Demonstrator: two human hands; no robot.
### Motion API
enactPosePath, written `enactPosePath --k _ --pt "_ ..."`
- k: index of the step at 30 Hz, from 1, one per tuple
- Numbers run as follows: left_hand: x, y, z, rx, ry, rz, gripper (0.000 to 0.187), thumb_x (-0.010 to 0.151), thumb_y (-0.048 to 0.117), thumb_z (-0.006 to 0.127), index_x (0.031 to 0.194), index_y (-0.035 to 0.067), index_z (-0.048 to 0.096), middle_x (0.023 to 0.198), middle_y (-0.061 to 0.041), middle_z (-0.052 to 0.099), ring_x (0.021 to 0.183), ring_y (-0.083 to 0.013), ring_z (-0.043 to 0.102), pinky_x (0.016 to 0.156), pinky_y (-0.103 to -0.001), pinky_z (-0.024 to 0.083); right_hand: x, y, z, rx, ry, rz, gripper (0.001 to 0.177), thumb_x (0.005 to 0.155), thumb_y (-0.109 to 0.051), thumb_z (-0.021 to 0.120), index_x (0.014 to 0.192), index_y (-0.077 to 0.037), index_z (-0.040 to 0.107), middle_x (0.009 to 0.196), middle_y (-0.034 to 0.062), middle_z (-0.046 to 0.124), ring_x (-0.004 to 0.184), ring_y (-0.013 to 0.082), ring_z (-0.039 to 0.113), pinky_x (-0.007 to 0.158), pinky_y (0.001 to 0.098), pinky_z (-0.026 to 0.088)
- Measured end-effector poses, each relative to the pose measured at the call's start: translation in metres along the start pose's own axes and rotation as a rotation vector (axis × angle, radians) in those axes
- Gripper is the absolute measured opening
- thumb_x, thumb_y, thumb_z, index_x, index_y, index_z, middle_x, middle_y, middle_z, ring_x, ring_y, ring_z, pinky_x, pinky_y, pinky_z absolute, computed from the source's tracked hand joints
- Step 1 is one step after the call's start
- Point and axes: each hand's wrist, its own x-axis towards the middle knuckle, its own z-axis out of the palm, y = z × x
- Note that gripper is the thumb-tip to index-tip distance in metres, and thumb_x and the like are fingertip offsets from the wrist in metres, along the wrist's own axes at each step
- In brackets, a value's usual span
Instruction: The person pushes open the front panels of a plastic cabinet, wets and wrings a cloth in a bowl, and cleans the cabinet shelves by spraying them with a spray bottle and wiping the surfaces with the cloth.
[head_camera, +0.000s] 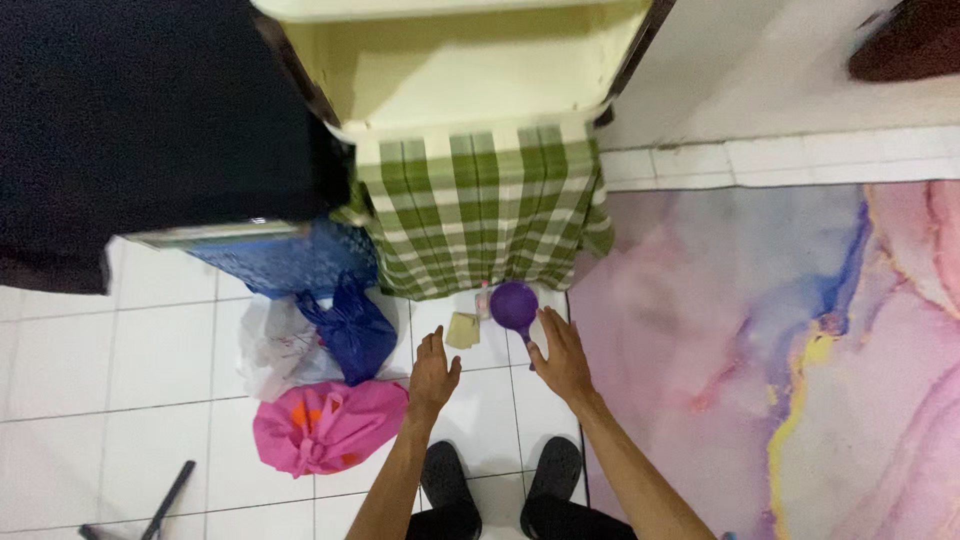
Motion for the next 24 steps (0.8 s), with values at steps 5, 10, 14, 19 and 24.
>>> enactPosePath --k 5,10,14,19,24 --pt "0.017 -0.066 0.1 0.036 -0.001 -0.023 0.073 0.083 0.015 0.074 0.144 -0.005 0.039 0.126 -0.026 0.054 0.115 -0.0423 0.055 0.096 -0.047 0.051 0.01 0.051 0.091 0.05 0.029 0.002 0.059 0.094 -0.022 0.066 0.147 -0.004 0.047 0.148 0.0205 0.052 0.136 0.0375 0.051 0.114 0.0495 0.041" --pt "0.041 -0.14 0.201 0.039 0.038 -0.043 0.069 0.081 0.011 0.076 0.14 -0.003 0.045 0.122 -0.022 0.055 0.111 -0.0391 0.057 0.094 -0.044 0.054 0.02 0.102 0.189 0.116 -0.042 0.06 0.055 0.095 -0.021 0.066 0.145 -0.005 0.05 0.144 0.0205 0.055 0.129 0.039 0.056 0.105 0.0445 0.049" --pt "0.052 -0.197 0.279 0.185 0.149 0.099 0.063 0.078 0.014 0.081 0.131 -0.002 0.05 0.121 -0.017 0.056 0.11 -0.0366 0.057 0.096 -0.045 0.054 0.017 0.139 0.265 0.144 -0.093 0.004 0.054 0.093 -0.021 0.067 0.142 -0.006 0.052 0.141 0.018 0.058 0.125 0.0369 0.059 0.102 0.0444 0.051" --pt "0.052 -0.226 0.328 0.137 0.046 -0.048 0.065 0.07 0.013 0.082 0.128 0.004 0.055 0.128 -0.018 0.052 0.118 -0.038 0.054 0.085 -0.046 0.058 0.014 0.178 0.338 0.099 -0.103 -0.09 0.05 0.092 -0.02 0.067 0.139 -0.005 0.056 0.136 0.0154 0.061 0.121 0.0347 0.061 0.099 0.0428 0.053" --pt "0.051 -0.243 0.348 0.226 0.091 0.023 0.058 0.074 0.013 0.079 0.129 0.005 0.06 0.127 -0.022 0.054 0.112 -0.0403 0.057 0.082 -0.044 0.059 0.028 0.212 0.369 -0.019 0.109 -0.179 0.036 0.094 -0.014 0.066 0.126 0.001 0.062 0.128 0.0167 0.063 0.114 0.0333 0.063 0.099 0.0448 0.052"
